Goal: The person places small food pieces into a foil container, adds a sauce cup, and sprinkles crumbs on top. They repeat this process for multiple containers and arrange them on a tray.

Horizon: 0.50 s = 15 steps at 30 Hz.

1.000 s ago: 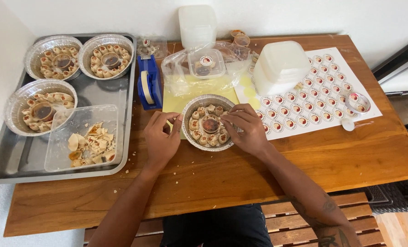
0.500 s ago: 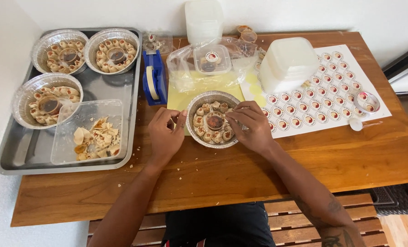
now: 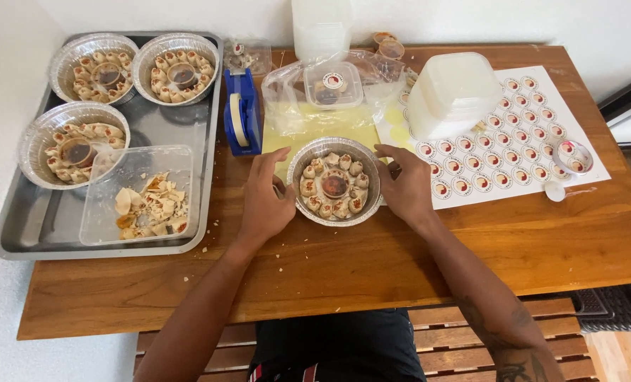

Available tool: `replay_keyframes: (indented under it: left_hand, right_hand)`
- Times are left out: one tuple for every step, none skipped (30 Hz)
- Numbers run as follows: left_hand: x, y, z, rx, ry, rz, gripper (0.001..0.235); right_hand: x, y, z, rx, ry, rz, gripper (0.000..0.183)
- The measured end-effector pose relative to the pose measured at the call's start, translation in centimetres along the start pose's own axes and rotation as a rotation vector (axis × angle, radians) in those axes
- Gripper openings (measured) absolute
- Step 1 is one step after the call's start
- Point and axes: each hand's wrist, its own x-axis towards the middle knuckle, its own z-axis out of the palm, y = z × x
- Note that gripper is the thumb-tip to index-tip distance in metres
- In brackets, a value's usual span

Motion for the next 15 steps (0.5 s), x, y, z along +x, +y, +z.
replay_keyframes:
  left_hand:
    - [0.0,0.0,0.0,0.0,-0.001,-0.003,0.067]
    - [0.0,-0.1,0.0,-0.004,-0.009,-0.006,0.069]
    - [0.1,-0.1,0.0,-0.008,-0.014,-0.007,0.071]
    - [0.1,-0.2,0.2,-0.007,-0.014,-0.008,0.071]
    - [0.2,-0.4,0.2,0.003,-0.016,-0.002,0.071]
    - [0.2,-0.6,0.3,0.013,-0.018,0.005,0.07]
    - [0.2,-0.6,0.2,0.018,-0.011,0.003,0.07]
    - [0.2,-0.7,0.2,-0.009,-0.031,0.014,0.073]
    - [0.0,-0.7,0.2,-0.036,-0.054,0.021,0.076]
    - [0.0,-1.1,0.2,-0.031,-0.05,0.016,0.076]
    - [0.1,-1.4,0.3,-0.018,-0.046,0.041,0.08]
    - [0.2,-1.8,0.4,-0.004,-0.041,0.067,0.083]
    - [0.1,-1.6,0.4,-0.004,-0.041,0.065,0.083]
    - [0.1,-1.4,0.3,0.035,-0.018,0.106,0.082]
    - [-0.1,-1.2,0.1,0.077,0.015,0.143,0.081]
  right_hand:
    - [0.0,0.1,-0.1,0.0,-0.002,0.003,0.032]
    - [0.1,0.1,-0.1,-0.003,-0.009,0.008,0.033]
    - [0.2,0.2,-0.2,-0.007,-0.014,0.011,0.034]
    - [-0.1,0.2,-0.5,-0.006,-0.015,0.011,0.034]
    - [-0.1,0.2,-0.6,0.016,-0.027,0.033,0.035]
    - [-0.1,0.1,-0.7,0.039,-0.039,0.054,0.036]
    - [-0.1,-0.2,-0.8,0.044,-0.043,0.05,0.036]
    - [0.0,-0.4,-0.9,0.052,-0.059,0.053,0.035]
    - [-0.2,-0.6,-1.0,0.06,-0.077,0.061,0.035]
    - [-0.1,-0.8,-0.7,0.066,-0.083,0.06,0.035]
    - [-0.1,-1.0,-0.6,0.056,-0.067,0.074,0.033]
    - [-0.1,-1.1,-0.5,0.046,-0.052,0.088,0.03]
    - [-0.1,-1.2,-0.6,0.046,-0.054,0.089,0.03]
    - [0.0,-1.2,-0.7,0.04,-0.04,0.089,0.029]
    - [0.1,-1.4,-0.6,0.038,-0.034,0.084,0.029]
